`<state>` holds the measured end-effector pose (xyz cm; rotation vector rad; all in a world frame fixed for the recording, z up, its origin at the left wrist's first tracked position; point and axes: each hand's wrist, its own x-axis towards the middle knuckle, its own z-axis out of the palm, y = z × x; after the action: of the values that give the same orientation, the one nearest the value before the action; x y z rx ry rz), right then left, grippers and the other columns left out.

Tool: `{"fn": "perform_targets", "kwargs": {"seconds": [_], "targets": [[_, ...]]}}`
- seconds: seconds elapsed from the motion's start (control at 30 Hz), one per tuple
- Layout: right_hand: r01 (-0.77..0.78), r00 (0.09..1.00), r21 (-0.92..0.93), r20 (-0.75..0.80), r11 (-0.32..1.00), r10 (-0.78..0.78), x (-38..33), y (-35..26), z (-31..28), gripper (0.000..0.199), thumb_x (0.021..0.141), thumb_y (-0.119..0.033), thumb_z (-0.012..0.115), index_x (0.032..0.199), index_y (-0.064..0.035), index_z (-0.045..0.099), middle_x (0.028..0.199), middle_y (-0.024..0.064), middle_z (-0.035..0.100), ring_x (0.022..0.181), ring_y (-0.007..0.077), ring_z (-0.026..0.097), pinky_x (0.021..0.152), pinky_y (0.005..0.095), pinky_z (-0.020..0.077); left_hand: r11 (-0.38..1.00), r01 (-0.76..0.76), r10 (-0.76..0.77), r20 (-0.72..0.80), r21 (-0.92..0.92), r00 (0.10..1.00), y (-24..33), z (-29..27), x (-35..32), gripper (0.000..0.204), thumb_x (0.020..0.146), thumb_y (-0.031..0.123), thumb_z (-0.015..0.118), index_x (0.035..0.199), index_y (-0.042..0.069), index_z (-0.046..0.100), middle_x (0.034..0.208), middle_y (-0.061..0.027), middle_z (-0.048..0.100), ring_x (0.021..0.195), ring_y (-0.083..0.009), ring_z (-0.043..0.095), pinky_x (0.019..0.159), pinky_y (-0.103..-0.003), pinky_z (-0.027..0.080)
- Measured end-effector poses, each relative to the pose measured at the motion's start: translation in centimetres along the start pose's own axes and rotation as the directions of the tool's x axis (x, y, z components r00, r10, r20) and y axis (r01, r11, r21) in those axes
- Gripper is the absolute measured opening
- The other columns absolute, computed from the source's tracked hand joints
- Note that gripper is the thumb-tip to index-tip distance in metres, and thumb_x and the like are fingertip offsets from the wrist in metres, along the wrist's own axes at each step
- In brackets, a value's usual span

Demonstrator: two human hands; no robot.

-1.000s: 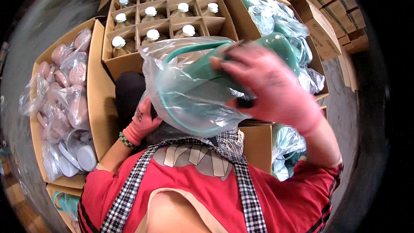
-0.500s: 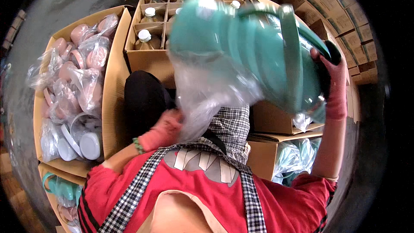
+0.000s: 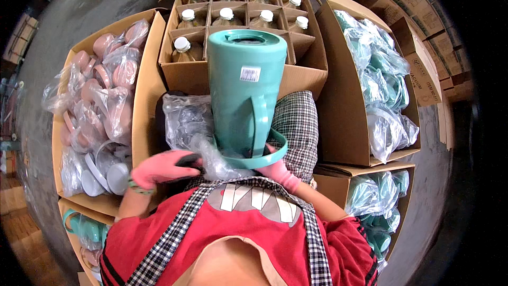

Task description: The person sits on the floor in a warehouse and assembles teal electric kettles. They pick up a kettle body, insert a metal heating element, and screw on the lid. The person repeats this process for multiple units, handling them one at a time.

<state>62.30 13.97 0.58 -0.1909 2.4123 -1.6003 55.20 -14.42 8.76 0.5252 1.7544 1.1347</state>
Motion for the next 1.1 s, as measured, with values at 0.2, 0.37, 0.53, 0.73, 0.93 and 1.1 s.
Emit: {"fn": "perform_targets", "kwargs": {"seconds": [0.2, 0.37, 0.53, 0.73, 0.93, 1.1], "targets": [[0.355, 0.93, -0.202, 0.175, 0.913, -0.323, 0.2, -1.3, -0.9, 0.043, 0.072, -0.026, 0.063, 0.105, -0.0025, 0.047, 0.087, 0.0138, 0.057, 0.081, 0.0257, 0.055, 0.076, 0.0332, 0.0432, 0.797, -0.598, 0.404, -0.662, -0.083, 0.631, 3.9, -6.2, 2.1, 0.029, 0.083, 0.021, 0.052, 0.104, 0.001, 0.054, 0.102, -0.0042, 0.056, 0.091, -0.0137, 0.052, 0.081, -0.026, 0.039], [-0.075, 0.745, -0.148, 0.649, 0.986, 0.154, 2.3, -13.7, -9.7, 0.027, 0.079, -0.02, 0.053, 0.099, -0.0007, 0.052, 0.085, 0.013, 0.058, 0.083, 0.0184, 0.056, 0.076, 0.0291, 0.0428, 0.634, -0.732, 0.327, -0.772, -0.249, 0.546, 7.1, -12.6, 12.2, 0.043, 0.086, 0.036, 0.044, 0.107, -0.001, 0.049, 0.104, -0.0073, 0.052, 0.084, -0.0122, 0.052, 0.076, -0.024, 0.042], [0.134, 0.934, 0.142, -0.349, 0.981, -0.077, 10.1, -13.8, -12.7, 0.045, 0.087, -0.038, 0.042, 0.114, -0.0012, 0.045, 0.103, 0.0082, 0.051, 0.096, 0.0138, 0.046, 0.082, 0.0253, 0.0371, 0.554, -0.691, 0.444, -0.538, -0.464, 0.717, 9.6, -9.1, 14.7, 0.058, 0.085, 0.051, 0.032, 0.098, -0.001, 0.053, 0.091, -0.0091, 0.057, 0.085, -0.0144, 0.054, 0.078, -0.028, 0.043], [0.225, 0.911, 0.122, -0.377, 0.967, -0.165, 14.8, -11.8, -12.9, 0.041, 0.087, -0.032, 0.043, 0.114, -0.002, 0.044, 0.097, 0.01, 0.051, 0.089, 0.0144, 0.047, 0.08, 0.0253, 0.0373, 0.672, -0.569, 0.683, -0.693, 0.474, 0.23, 9.6, -4.4, 11.5, 0.052, 0.087, 0.043, 0.031, 0.102, -0.003, 0.049, 0.108, -0.0176, 0.05, 0.103, -0.0283, 0.048, 0.089, -0.035, 0.035], [0.326, 0.795, -0.171, -0.483, 0.93, -0.368, 12.4, -12.9, -7.5, 0.048, 0.082, -0.025, 0.049, 0.12, 0.0009, 0.036, 0.116, 0.0207, 0.043, 0.107, 0.0292, 0.043, 0.092, 0.0345, 0.033, 0.607, -0.679, 0.376, -0.604, -0.413, 0.703, 7.6, -9.4, 12.3, 0.061, 0.082, 0.054, 0.038, 0.104, -0.002, 0.049, 0.095, -0.0073, 0.054, 0.089, -0.0124, 0.05, 0.079, -0.025, 0.04], [0.194, 0.973, 0.525, -0.212, 0.829, -0.094, 15.0, -12.7, -11.2, 0.051, 0.088, -0.04, 0.036, 0.114, 0.0028, 0.045, 0.109, 0.0127, 0.051, 0.1, 0.0157, 0.048, 0.089, 0.0269, 0.036, 0.637, -0.767, 0.45, -0.769, -0.081, 0.455, 7.5, -6.5, 11.0, 0.064, 0.083, 0.053, 0.037, 0.11, -0.004, 0.046, 0.104, -0.0098, 0.052, 0.098, -0.0141, 0.047, 0.087, -0.026, 0.036]]}}
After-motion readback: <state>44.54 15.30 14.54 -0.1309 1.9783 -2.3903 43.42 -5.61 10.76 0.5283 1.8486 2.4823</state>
